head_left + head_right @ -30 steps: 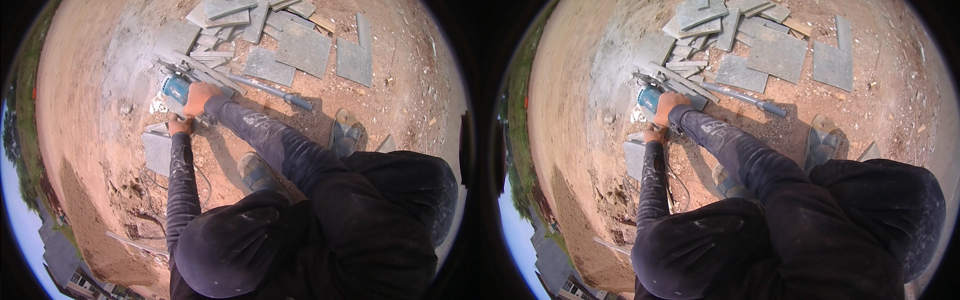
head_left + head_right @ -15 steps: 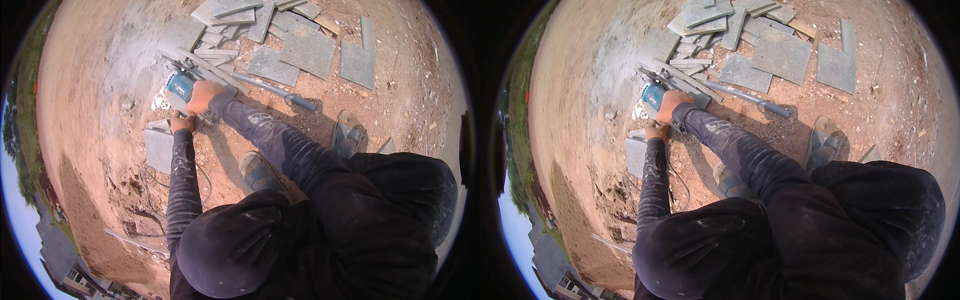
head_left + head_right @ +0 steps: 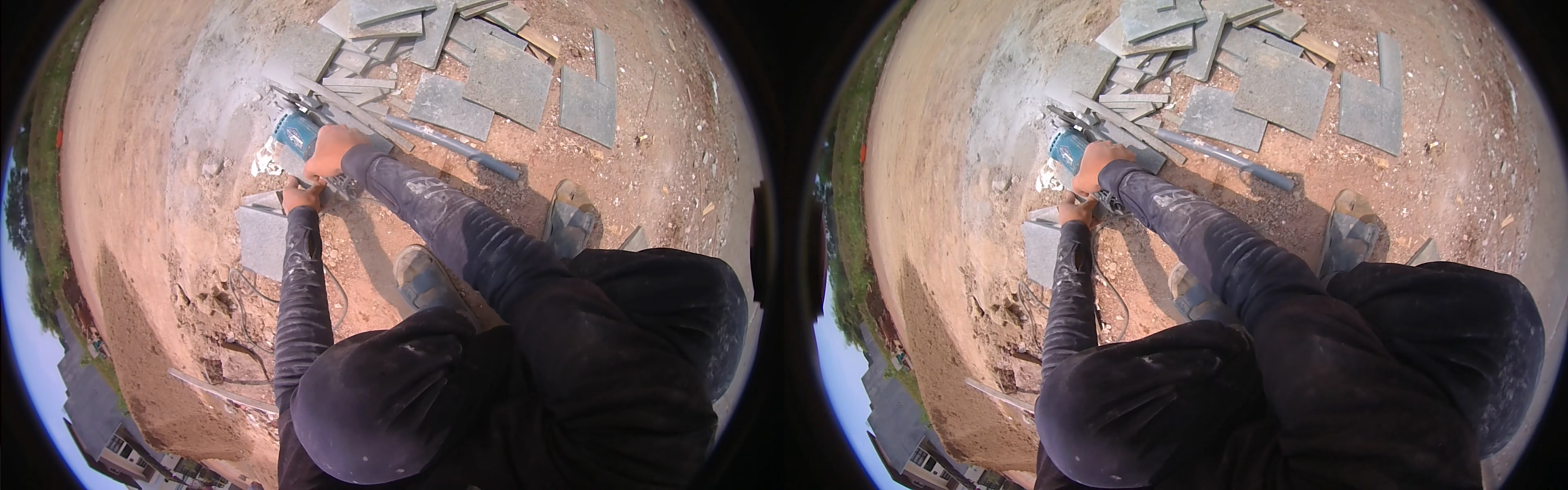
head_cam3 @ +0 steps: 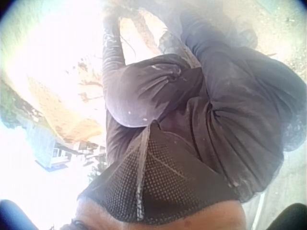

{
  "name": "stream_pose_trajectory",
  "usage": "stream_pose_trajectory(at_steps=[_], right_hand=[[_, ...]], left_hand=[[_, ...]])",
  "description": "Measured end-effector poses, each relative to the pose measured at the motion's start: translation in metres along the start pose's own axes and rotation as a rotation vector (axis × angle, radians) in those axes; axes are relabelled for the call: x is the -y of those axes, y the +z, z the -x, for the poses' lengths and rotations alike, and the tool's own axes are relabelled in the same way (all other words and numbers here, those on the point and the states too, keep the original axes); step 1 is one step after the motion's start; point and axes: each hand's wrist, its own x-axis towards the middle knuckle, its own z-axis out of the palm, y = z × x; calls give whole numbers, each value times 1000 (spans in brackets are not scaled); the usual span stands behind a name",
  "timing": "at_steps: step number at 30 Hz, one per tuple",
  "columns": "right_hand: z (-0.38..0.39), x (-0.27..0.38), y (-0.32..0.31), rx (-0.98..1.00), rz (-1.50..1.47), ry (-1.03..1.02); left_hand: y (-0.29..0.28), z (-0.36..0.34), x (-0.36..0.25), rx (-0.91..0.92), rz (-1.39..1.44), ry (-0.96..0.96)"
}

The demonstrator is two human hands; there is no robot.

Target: The person uses an angle grinder to cut a grey tile on the ground. They hold the tile with one hand and operate the grinder with the other, creating dust as they cut. After finishing the cut, they place the tile aside and pick up another one to continue the process.

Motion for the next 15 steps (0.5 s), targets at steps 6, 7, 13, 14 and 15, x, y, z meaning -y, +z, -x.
stream_pose_trajectory(at_steps=[6,7,13,14,15], right_hand=[[9,-5,0,-48,-27,-33],[7,-5,0,-52,-29,-31],[2,0,5,-72,-21,-64],[2,-2,6,-54,-14,-61],[4,-4,5,-40,-6,-52]], left_hand=[[-9,8,-12,87,-10,-19],[-9,11,-16,100,-10,-18],[-2,1,-1,24,13,-29],[-3,0,2,24,13,-30],[-2,0,0,32,0,-30]])
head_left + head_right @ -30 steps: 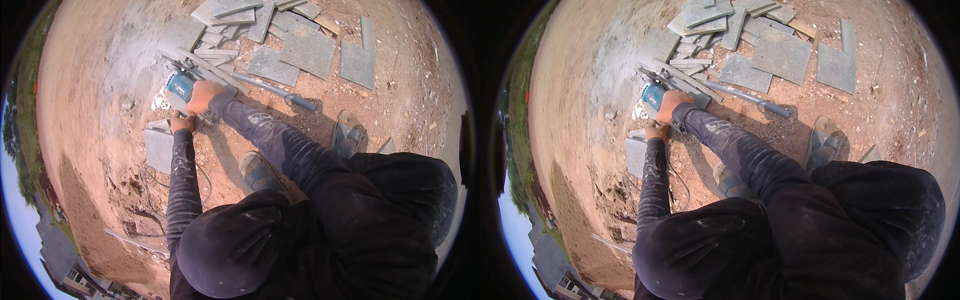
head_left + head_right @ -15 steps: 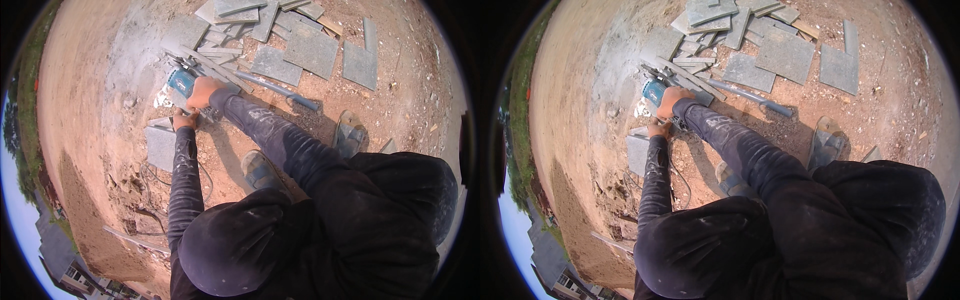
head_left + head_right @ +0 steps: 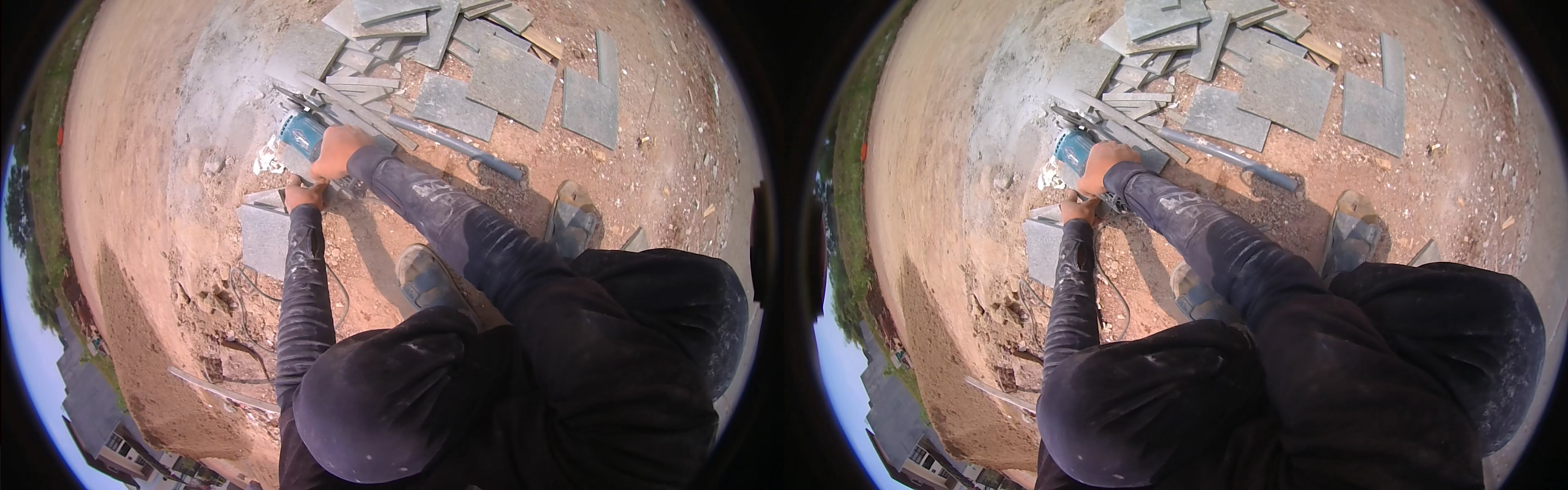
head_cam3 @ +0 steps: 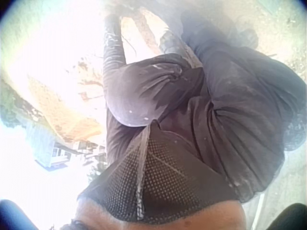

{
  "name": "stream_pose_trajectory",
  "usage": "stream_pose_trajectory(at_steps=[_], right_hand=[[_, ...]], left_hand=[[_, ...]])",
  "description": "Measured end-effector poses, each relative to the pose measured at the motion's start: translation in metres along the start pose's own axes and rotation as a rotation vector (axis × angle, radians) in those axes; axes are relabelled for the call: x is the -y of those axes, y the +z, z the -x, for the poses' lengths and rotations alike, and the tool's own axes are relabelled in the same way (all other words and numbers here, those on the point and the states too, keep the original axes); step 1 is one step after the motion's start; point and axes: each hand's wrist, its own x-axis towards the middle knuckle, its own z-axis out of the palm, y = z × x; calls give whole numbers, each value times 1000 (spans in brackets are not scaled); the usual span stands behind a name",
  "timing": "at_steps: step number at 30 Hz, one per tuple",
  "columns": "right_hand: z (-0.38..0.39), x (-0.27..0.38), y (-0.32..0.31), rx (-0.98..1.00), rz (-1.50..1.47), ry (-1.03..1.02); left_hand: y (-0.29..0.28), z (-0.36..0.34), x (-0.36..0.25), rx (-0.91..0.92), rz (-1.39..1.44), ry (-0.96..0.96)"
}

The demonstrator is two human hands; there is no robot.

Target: The person uses an angle grinder to cut a grey tile on the ground. They hold the tile with one hand and operate the grinder with the other, creating dust as they cut. After finishing the cut, they place the tile aside and pick up another one to continue the process.

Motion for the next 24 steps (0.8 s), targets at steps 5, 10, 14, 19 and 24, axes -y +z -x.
stream_pose_trajectory(at_steps=[5,10,14,19,24], right_hand=[[4,2,-6,17,26,38],[-3,14,-3,-37,-15,-3],[-2,15,-8,-30,11,-24],[3,20,-6,-64,-1,-53],[20,-13,-29,-34,15,-34]], left_hand=[[0,6,-8,32,-7,26],[1,-7,12,-10,30,53],[2,9,-9,38,75,-24],[-14,20,-18,55,46,-37],[12,54,-42,-333,-130,201]])
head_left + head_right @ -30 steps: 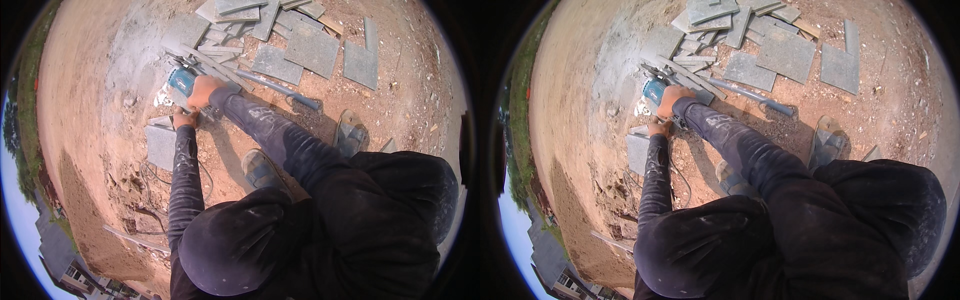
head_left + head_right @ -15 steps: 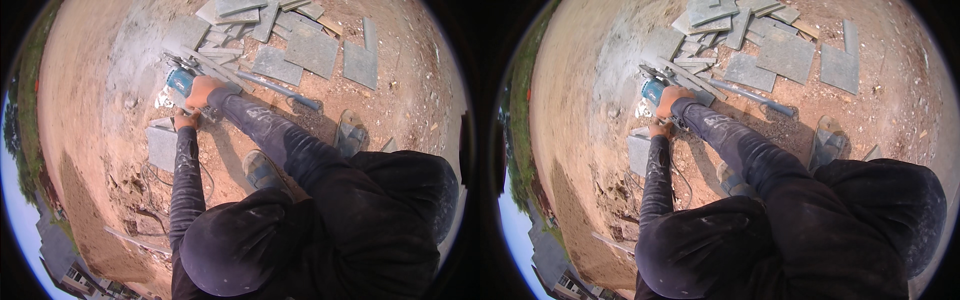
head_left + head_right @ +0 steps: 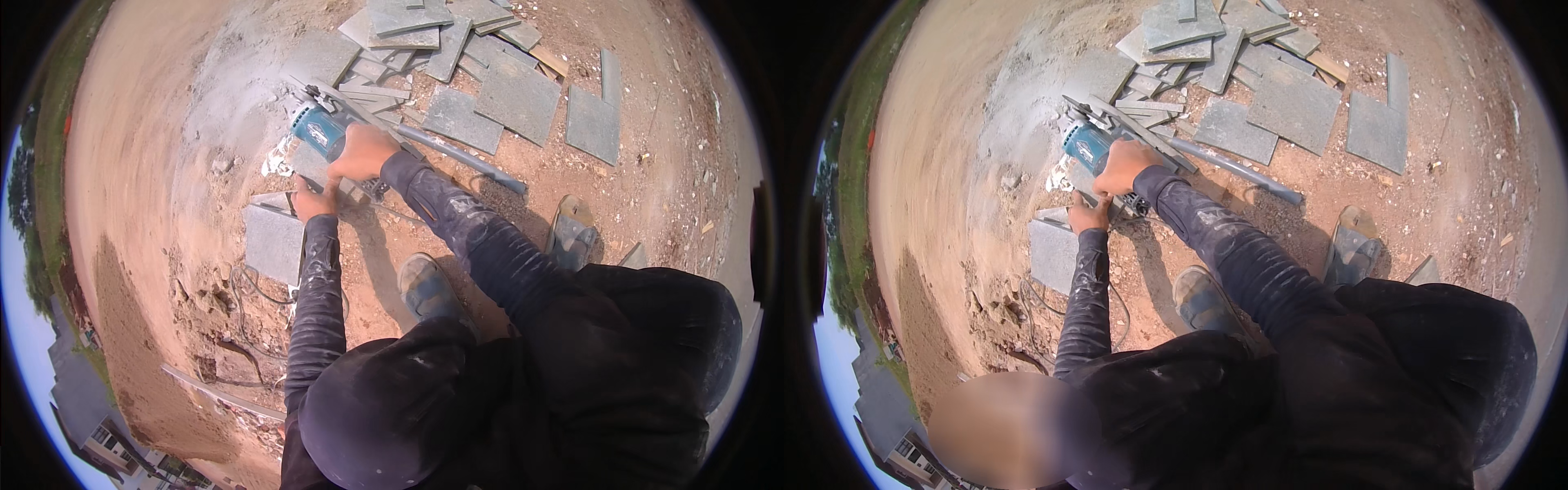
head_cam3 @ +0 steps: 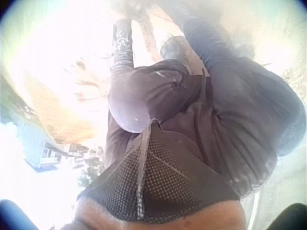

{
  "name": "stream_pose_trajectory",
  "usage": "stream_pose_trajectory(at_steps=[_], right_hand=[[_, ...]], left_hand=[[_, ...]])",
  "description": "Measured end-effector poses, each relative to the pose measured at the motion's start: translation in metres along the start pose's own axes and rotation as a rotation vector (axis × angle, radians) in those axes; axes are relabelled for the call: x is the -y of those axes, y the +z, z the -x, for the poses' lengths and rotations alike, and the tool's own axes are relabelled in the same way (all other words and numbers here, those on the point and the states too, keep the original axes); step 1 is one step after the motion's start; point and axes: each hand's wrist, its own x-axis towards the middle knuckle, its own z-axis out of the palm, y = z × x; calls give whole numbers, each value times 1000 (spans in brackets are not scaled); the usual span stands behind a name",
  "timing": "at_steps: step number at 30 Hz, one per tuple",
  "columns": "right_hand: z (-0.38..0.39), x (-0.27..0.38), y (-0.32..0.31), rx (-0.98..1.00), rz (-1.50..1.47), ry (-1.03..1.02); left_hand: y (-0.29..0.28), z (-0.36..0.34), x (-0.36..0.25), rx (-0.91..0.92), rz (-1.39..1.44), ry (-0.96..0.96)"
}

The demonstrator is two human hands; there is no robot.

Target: The person uses an angle grinder to cut a grey tile on the ground. They hold the tile with one hand and operate the grinder with the other, creating dust as they cut. After finishing the cut, they place the tile aside and pick up another one to continue the process.

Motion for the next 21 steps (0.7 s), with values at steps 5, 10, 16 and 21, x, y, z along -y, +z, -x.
stream_pose_trajectory(at_steps=[5,10,16,21], right_hand=[[22,-17,-27,-94,-251,-54],[48,-34,-63,-157,-498,-94],[71,-54,-89,-251,-576,-39],[88,-76,-101,-365,-530,61]], left_hand=[[-41,105,-77,195,983,385],[-36,143,-143,407,1113,278],[-37,147,-169,587,1246,300],[-11,159,-178,826,1375,222]])
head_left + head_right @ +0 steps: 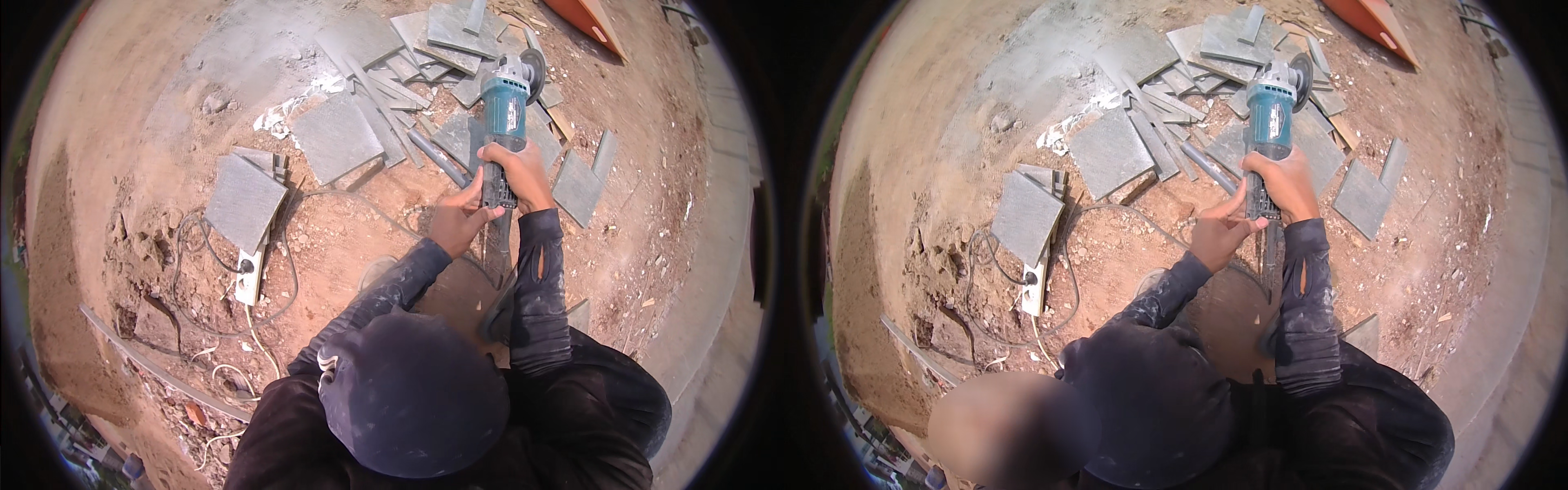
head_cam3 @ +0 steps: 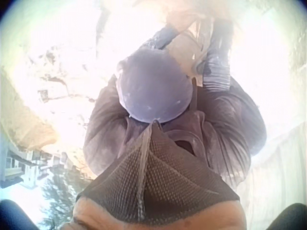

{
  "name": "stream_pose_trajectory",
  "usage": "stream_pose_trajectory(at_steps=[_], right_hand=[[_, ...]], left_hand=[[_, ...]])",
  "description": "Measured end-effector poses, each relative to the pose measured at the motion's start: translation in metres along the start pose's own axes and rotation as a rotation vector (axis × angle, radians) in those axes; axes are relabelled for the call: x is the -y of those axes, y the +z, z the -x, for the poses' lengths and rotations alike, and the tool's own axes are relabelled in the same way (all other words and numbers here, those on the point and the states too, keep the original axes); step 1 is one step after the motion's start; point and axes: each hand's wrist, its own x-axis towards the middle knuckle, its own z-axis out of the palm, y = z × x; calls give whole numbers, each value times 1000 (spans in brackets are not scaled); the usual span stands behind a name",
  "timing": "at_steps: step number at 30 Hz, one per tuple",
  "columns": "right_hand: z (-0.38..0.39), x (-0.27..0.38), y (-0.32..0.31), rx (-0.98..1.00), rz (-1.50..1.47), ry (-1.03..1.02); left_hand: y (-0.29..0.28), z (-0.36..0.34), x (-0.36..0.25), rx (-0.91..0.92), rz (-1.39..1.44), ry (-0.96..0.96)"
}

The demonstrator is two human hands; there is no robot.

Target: The person uses an angle grinder to cut a grey tile on the ground. They hold the tile with one hand and operate the grinder with the other, creating dust as they cut. After finishing the cut, they place the tile aside and pick up another one to continue the process.

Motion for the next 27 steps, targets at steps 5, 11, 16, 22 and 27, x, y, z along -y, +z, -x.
stream_pose_trajectory(at_steps=[5,11,16,22,27], right_hand=[[-2,-23,-29,-138,205,-26],[-14,-76,-67,-398,729,25],[-18,-70,-55,-474,890,174],[-26,-80,-45,-633,890,131],[-24,-105,-25,-723,803,-38]], left_hand=[[7,-5,27,135,-174,-103],[-16,13,54,189,-396,-116],[-53,41,64,79,-316,-312],[-60,50,60,-25,-217,-234],[-70,42,69,-51,-295,-253]])
